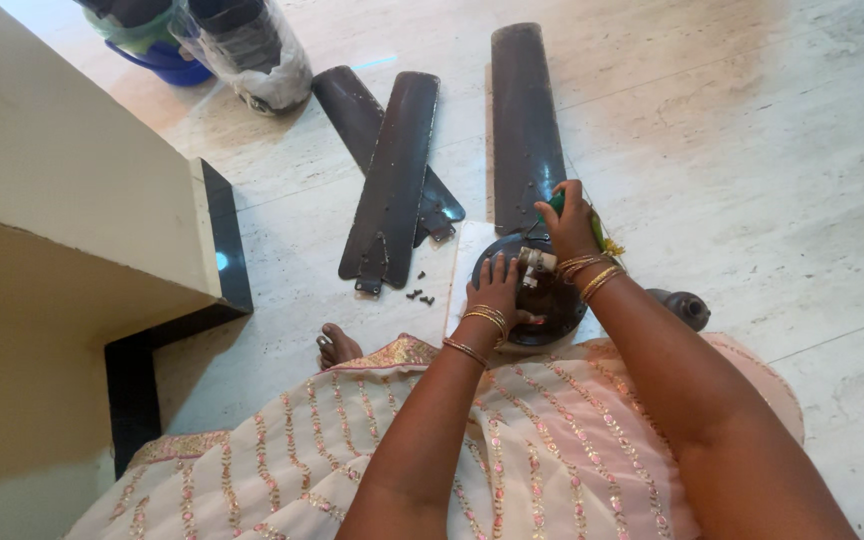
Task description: The person sits on the floor and uses a screwdriver to attach a fan blade to the ceiling fan motor housing. They align the blade, insert screws, and tighten them to secure the blade in place.
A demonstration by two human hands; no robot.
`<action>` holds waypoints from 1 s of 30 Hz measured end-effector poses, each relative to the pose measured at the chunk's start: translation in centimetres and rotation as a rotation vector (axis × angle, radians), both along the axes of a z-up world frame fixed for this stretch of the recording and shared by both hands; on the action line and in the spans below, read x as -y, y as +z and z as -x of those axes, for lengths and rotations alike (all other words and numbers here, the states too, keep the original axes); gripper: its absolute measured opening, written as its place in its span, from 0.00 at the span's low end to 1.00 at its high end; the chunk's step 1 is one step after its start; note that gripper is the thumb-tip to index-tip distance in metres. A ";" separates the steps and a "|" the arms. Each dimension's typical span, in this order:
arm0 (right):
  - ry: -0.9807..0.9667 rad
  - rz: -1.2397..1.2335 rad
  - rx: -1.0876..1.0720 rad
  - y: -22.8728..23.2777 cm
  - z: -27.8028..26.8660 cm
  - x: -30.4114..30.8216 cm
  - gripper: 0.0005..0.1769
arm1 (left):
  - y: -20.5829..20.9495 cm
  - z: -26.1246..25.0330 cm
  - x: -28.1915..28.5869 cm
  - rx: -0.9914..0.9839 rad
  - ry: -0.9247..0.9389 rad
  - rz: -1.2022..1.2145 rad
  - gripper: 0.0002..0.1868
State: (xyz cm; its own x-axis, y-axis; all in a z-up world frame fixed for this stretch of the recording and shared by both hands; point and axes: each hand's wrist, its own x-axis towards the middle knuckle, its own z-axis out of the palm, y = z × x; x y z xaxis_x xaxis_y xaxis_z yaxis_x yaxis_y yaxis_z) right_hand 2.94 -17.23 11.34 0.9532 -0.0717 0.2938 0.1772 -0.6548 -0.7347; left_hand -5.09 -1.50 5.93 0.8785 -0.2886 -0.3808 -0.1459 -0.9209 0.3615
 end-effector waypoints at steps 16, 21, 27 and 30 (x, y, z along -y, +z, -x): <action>-0.006 0.065 -0.015 1.1 0.2 -0.2 0.18 | -0.6 0.0 0.1 0.006 0.007 0.002 0.70; 0.000 0.089 0.029 1.1 0.3 -0.4 0.19 | -0.7 0.1 0.1 0.033 0.006 0.008 0.69; 0.019 0.137 -0.038 1.5 0.7 -0.5 0.20 | -0.5 0.0 0.1 0.015 0.015 0.005 0.70; 0.029 0.166 -0.020 1.7 0.6 -0.6 0.20 | -0.3 0.1 0.0 0.043 0.002 -0.003 0.70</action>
